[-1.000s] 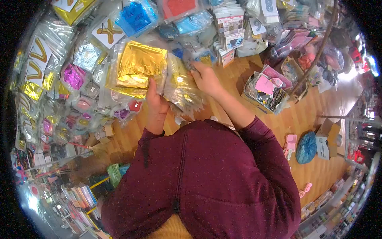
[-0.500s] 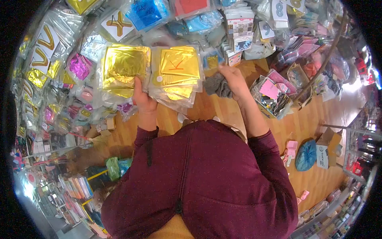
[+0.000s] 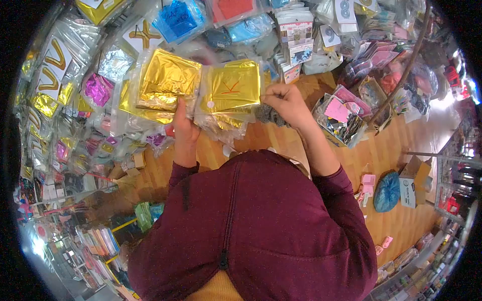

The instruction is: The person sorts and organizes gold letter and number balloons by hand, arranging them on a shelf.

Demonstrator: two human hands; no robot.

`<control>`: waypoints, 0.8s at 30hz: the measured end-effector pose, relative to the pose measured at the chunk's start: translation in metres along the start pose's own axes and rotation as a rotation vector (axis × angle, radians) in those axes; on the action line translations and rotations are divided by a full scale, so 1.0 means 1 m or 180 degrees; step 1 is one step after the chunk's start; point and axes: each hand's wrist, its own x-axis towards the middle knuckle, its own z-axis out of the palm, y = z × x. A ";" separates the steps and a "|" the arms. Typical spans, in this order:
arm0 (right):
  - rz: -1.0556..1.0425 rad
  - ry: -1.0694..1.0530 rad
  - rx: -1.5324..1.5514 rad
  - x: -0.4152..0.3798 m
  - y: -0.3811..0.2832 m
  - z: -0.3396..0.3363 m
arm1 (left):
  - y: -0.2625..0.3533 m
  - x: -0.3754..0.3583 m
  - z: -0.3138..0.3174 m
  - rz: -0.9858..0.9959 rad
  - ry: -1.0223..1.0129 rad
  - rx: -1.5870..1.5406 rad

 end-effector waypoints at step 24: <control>-0.0746 -0.0047 0.1014 0.069 -0.087 0.044 | -0.021 -0.019 0.015 -0.1356 0.0144 0.0128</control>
